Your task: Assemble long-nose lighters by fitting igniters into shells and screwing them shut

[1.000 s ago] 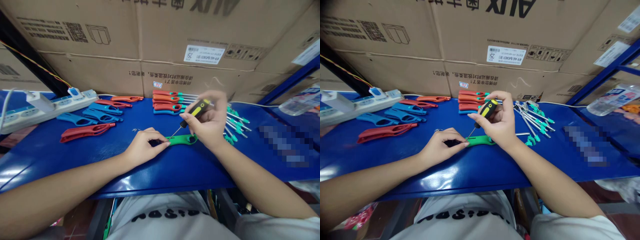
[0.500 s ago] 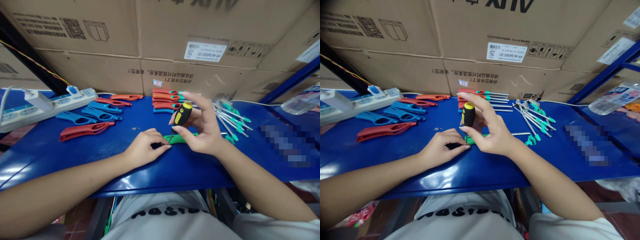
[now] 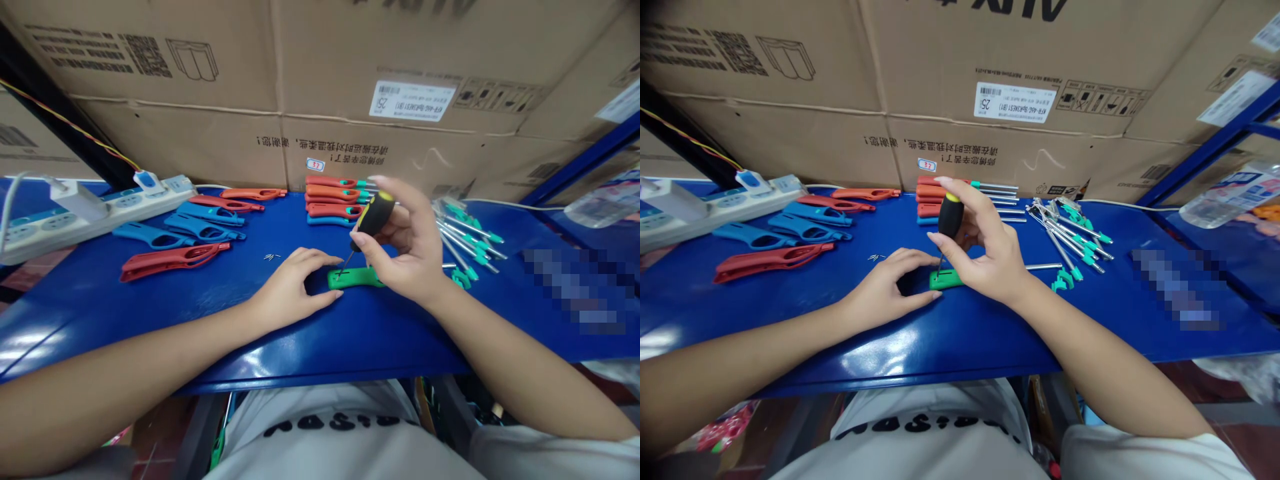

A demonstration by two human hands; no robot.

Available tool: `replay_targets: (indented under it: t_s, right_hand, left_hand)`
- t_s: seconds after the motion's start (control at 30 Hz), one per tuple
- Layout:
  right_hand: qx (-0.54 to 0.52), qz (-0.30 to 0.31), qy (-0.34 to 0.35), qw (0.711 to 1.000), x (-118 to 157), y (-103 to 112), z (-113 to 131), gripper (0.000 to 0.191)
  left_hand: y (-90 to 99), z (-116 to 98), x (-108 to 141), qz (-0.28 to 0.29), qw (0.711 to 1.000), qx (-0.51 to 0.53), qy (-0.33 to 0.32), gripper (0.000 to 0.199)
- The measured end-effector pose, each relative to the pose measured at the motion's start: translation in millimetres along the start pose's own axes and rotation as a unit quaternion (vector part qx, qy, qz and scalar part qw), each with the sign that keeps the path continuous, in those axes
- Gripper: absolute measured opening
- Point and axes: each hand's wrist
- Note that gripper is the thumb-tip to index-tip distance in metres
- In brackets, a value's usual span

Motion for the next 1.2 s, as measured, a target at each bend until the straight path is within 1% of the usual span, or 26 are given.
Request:
replay_targets:
  t_s: [0.1,0.23,0.47,0.77,1.03,1.1,1.2]
  right_hand:
    - [0.014,0.002,0.008,1.000,1.0,-0.5,-2.5,0.059]
    - [0.020,-0.006,0.022,1.000,2.7,-1.6,-4.8,0.059]
    - [0.016,-0.013,0.043,0.999,4.0,-2.8,-4.5,0.060]
    - [0.031,0.000,0.031,0.999,7.5,-1.8,-2.7,0.060]
    - [0.027,0.010,0.064,0.998,7.1,-2.5,-3.1,0.059]
    - [0.028,0.023,0.066,0.997,7.1,-1.7,-2.9,0.060]
    - [0.030,0.059,0.054,0.996,6.4,-0.1,-1.8,0.063]
  left_hand:
    - [-2.2,3.3,1.5,0.020,1.000,-0.004,0.008,0.038]
    - [-3.3,4.6,1.8,0.032,0.999,0.003,0.017,0.033]
    - [-4.2,6.7,1.4,0.034,0.999,0.006,0.007,0.030]
    - [-3.9,7.0,0.7,0.034,0.999,0.011,-0.007,0.027]
    - [-3.4,5.3,0.0,0.038,0.999,0.018,-0.005,0.030]
    - [-2.9,4.7,-0.4,0.041,0.999,0.019,-0.005,0.031]
    - [-2.2,3.9,-0.8,0.041,0.999,0.019,-0.004,0.029]
Point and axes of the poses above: each hand's wrist, its own x-axis away from the middle knuckle, its own y-axis out of the back of the hand, z = x × y, and after that the axes turned 14 degrees about -z, right-handed
